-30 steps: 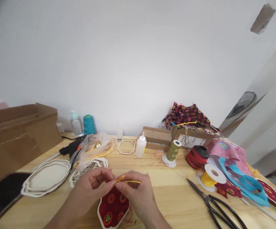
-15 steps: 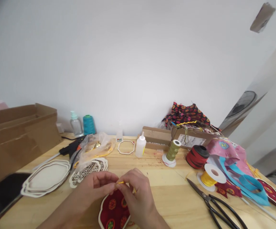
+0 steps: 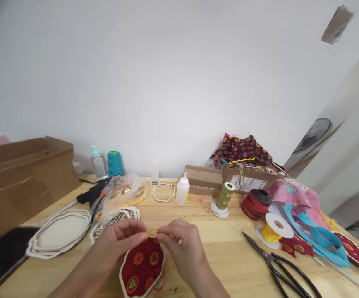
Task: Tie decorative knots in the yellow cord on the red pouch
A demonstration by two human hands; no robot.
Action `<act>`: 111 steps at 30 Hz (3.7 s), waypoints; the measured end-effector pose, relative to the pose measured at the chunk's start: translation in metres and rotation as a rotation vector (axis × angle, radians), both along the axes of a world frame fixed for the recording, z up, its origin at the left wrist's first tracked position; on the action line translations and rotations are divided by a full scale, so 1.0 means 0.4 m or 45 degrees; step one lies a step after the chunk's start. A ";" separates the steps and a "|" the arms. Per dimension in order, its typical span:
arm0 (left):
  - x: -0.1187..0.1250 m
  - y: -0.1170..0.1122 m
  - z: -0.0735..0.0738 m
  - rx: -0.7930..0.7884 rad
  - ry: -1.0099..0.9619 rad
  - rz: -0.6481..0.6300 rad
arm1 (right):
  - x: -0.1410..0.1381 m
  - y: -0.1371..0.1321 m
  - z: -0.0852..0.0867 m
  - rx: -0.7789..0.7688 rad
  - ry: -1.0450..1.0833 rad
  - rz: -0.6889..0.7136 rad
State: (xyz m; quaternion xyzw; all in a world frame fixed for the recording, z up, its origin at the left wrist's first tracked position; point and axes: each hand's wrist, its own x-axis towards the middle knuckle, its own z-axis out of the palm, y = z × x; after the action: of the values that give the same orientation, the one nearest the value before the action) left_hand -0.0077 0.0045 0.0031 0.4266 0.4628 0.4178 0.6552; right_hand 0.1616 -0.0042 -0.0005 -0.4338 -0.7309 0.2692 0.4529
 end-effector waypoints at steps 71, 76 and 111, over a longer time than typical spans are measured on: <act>0.009 -0.019 0.036 0.582 0.585 -0.290 | -0.012 -0.026 0.014 0.311 -0.155 -0.042; 0.010 -0.012 0.020 0.305 0.251 -0.273 | -0.002 -0.023 0.018 0.339 -0.107 -0.061; 0.012 -0.010 0.011 0.112 0.044 -0.141 | -0.006 -0.024 0.020 0.562 -0.366 -0.020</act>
State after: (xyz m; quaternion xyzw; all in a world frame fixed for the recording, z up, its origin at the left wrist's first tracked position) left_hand -0.0031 0.0006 0.0074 0.4870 0.4311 0.3935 0.6497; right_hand 0.1593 -0.0138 0.0074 -0.3641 -0.8253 0.0352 0.4302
